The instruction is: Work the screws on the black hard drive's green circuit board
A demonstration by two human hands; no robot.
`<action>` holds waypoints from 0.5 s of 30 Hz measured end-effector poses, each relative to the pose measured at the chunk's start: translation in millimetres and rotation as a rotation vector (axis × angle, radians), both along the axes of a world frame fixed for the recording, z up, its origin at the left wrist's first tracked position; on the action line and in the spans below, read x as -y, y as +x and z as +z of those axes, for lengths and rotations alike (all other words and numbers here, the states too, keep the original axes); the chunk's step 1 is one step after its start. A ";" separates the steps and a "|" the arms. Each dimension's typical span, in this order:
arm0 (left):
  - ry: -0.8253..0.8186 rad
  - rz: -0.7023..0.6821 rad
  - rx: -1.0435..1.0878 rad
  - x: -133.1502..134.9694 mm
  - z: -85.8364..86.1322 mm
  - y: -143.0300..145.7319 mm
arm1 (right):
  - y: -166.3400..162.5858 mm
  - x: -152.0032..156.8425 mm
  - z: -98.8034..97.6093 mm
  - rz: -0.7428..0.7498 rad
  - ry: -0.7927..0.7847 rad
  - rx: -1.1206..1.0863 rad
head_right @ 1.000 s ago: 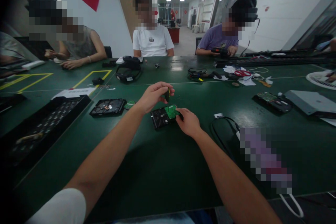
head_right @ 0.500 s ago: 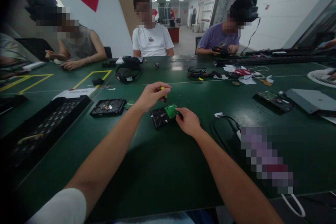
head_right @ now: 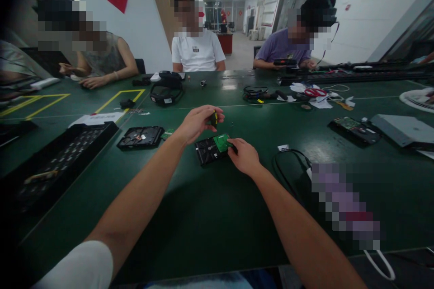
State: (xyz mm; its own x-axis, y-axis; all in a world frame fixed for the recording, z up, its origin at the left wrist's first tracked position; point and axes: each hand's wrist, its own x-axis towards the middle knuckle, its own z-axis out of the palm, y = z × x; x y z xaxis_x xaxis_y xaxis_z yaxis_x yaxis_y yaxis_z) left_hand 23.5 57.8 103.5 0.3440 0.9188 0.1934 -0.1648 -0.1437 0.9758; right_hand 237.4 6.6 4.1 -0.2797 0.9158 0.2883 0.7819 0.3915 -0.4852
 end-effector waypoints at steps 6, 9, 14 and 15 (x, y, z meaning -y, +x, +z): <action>0.085 0.170 -0.070 1.0 -1.1 2.5 | 0.5 -0.5 -2.7 0.013 0.027 -0.012; 0.091 0.116 -0.038 1.9 -2.9 6.3 | 0.3 -0.3 -3.7 0.014 0.035 -0.016; 0.093 0.070 -0.018 0.8 -3.1 5.7 | -0.1 0.0 -2.1 0.008 0.027 -0.005; 0.067 0.057 0.000 0.3 -2.8 4.6 | 0.0 0.0 -1.7 0.005 0.021 0.003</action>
State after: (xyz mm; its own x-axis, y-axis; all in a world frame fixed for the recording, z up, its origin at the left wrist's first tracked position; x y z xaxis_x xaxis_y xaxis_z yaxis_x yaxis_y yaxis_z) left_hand 28.1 57.5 100.7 0.2917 0.9219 0.2548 -0.1542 -0.2176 0.9638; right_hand 237.4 6.6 2.4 -0.2855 0.9082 0.3061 0.7814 0.4055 -0.4743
